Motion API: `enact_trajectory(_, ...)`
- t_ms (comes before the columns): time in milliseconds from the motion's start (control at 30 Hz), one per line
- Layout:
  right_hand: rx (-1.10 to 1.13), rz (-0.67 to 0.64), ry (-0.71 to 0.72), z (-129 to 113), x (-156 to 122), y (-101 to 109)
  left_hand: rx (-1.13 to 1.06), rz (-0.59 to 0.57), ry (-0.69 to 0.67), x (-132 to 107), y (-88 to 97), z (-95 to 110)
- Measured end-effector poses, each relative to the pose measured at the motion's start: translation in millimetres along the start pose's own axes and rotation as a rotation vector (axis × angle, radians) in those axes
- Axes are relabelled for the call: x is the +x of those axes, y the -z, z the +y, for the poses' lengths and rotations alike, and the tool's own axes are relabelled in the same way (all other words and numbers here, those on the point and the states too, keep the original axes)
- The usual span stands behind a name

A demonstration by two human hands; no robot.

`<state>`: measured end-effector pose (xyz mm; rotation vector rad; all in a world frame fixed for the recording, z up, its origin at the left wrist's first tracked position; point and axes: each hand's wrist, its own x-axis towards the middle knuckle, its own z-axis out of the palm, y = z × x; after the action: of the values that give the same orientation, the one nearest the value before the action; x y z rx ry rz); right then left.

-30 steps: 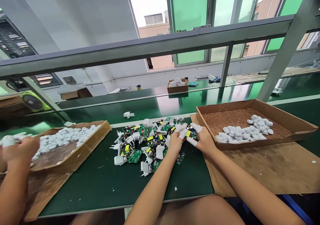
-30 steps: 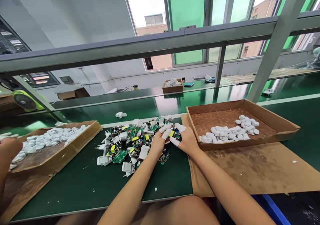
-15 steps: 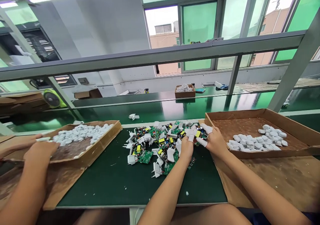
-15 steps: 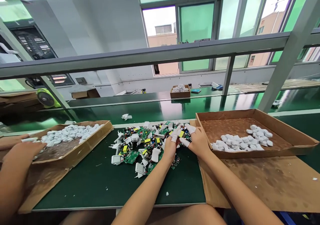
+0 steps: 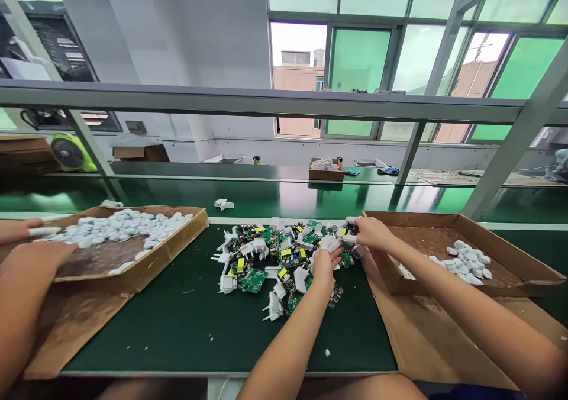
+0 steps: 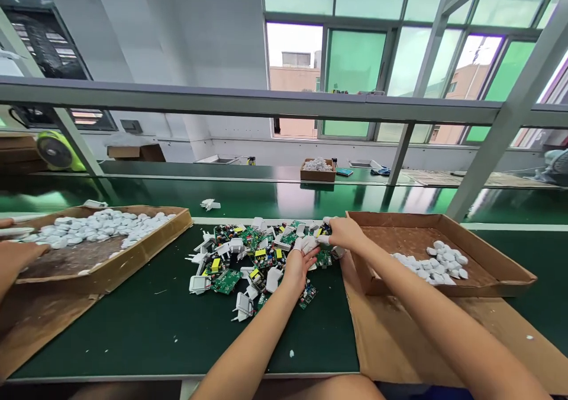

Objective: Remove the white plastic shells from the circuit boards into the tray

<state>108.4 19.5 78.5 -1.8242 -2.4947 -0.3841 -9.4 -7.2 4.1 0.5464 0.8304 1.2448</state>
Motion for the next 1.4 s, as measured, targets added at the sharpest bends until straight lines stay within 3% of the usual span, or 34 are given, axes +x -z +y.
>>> enact_trajectory(133,-0.098,-0.024,-0.193,16,58,19,0.274,-0.052,0.008,0,-1.6,-8)
enact_trajectory(233,-0.098,-0.184,-0.261,21,75,8,0.444,-0.084,-0.006,-3,-4.3,-11)
enact_trajectory(367,-0.11,-0.419,-0.154,11,50,-24,0.464,-0.109,-0.02,-4,-4.5,-10)
enact_trajectory(500,-0.199,-0.46,-0.076,1,10,-34,0.534,-0.149,-0.141,-1,-1.7,-11)
enact_trajectory(633,-0.258,-0.454,0.045,-3,-17,-16,0.608,-0.147,-0.314,-2,1.5,-14)
enact_trajectory(733,-0.27,-0.366,0.117,-5,-31,8,0.592,-0.213,-0.349,-7,3.1,-14)
enact_trajectory(867,-0.294,-0.221,0.206,-6,-43,37,0.64,-0.391,-0.302,-9,2.7,-15)
enact_trajectory(1000,-0.26,-0.13,0.229,-1,-47,46,0.681,-0.526,-0.165,-10,-0.7,-16)
enact_trajectory(1100,-0.16,-0.102,0.123,14,-44,37,0.702,-0.603,-0.037,-13,-1.8,-18)
enact_trajectory(1167,-0.116,-0.142,-0.021,31,-42,24,0.735,-0.582,0.015,-15,-1.0,-20)
enact_trajectory(1300,-0.128,-0.333,-0.268,73,-49,-12,0.72,-0.464,0.111,-14,0.9,-23)
enact_trajectory(1400,-0.097,-0.488,-0.372,98,-59,-36,0.519,-0.303,0.193,-11,0.2,-21)
